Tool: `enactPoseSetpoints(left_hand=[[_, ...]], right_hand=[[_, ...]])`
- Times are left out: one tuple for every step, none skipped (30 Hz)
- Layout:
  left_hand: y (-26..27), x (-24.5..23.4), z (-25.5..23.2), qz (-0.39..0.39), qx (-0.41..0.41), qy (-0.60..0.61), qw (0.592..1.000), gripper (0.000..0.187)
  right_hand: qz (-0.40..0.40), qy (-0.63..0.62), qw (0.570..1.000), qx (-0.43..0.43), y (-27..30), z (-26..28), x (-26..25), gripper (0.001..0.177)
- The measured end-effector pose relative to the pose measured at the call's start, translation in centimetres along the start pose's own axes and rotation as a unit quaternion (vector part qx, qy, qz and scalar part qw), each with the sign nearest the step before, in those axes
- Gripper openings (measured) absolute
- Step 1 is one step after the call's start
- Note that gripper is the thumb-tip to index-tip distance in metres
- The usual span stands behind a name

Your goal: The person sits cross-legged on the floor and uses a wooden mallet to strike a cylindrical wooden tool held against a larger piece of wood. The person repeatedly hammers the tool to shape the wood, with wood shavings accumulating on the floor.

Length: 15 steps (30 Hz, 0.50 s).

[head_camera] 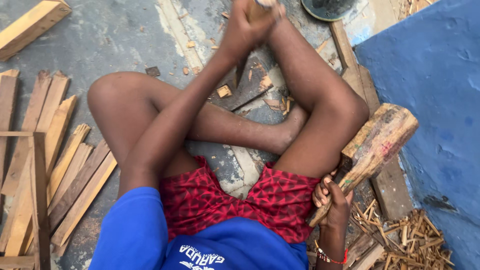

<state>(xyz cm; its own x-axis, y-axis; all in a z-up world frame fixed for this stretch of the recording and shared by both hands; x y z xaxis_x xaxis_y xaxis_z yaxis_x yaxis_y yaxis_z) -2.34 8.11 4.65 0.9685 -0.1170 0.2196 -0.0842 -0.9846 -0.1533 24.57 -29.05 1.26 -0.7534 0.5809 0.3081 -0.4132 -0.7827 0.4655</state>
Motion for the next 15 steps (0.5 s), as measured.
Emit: enactPoseSetpoints(left_hand=[[-0.7,0.3,-0.1,0.033,-0.002,0.034,0.999,0.025],[-1.2,0.1,-0.4,0.067,-0.005,0.068,0.995,0.025],[-1.5,0.0,-0.8,0.098,-0.006,0.101,0.99,0.026],[-1.3,0.0,-1.1,0.099,0.001,0.082,0.992,0.026],[-1.0,-0.3,-1.6,0.098,0.009,0.061,0.993,0.026],[-0.5,-0.4,-2.0,0.097,0.017,0.04,0.994,0.026],[0.1,-0.3,-2.4,0.099,0.028,0.042,0.994,0.026],[0.6,-0.3,-2.7,0.101,0.039,0.043,0.993,0.026],[1.1,-0.3,-2.9,0.103,0.047,0.046,0.992,0.026],[1.4,-0.3,-3.0,0.108,0.053,0.037,0.992,0.025],[1.7,-0.3,-2.9,0.116,0.06,0.029,0.991,0.025],[2.0,-0.3,-2.8,0.123,0.066,0.021,0.99,0.024],[2.0,-0.3,-2.6,0.124,0.061,0.026,0.99,0.025],[2.0,-0.2,-2.4,0.124,0.057,0.031,0.99,0.025],[2.0,-0.3,-2.2,0.125,0.054,0.035,0.99,0.025]], right_hand=[[0.001,-0.003,1.0,-0.001,-0.1,0.2,-0.1,0.024],[0.003,-0.003,1.0,-0.001,0.0,0.3,-0.2,0.023],[0.007,-0.002,1.0,-0.002,-0.1,0.3,-0.2,0.022],[0.011,-0.002,1.0,-0.002,0.0,0.4,-0.2,0.022],[0.014,-0.006,1.0,-0.001,-0.1,0.5,-0.1,0.022],[0.017,-0.01,1.0,0.0,-0.1,0.6,-0.1,0.023],[0.021,-0.014,1.0,0.003,-0.2,0.6,0.1,0.023],[0.024,-0.017,1.0,0.001,-0.3,0.7,0.2,0.023],[0.025,-0.017,1.0,0.001,-0.2,0.7,0.2,0.022],[0.025,-0.018,1.0,0.0,-0.1,0.7,0.3,0.021],[0.022,-0.016,1.0,0.002,0.0,0.6,0.2,0.021],[0.019,-0.013,1.0,0.003,0.0,0.6,0.2,0.022],[0.016,-0.01,1.0,0.003,0.0,0.6,0.1,0.022],[0.015,-0.011,1.0,0.002,0.1,0.6,0.1,0.022],[0.016,-0.012,1.0,0.001,0.1,0.6,0.2,0.021]])
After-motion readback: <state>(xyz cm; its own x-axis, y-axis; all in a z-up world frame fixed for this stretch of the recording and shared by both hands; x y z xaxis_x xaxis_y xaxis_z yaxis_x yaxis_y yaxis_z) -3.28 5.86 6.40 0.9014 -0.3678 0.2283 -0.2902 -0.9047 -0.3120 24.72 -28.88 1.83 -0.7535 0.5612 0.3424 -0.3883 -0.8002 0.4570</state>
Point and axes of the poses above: each hand's wrist, its own y-axis away from the middle knuckle, its own x-axis out of the palm, z = x × y, the point moved 7 cm from there along -y, towards the middle knuckle, and after that the axes turned 1 degree about y, right-handed, at the moved point
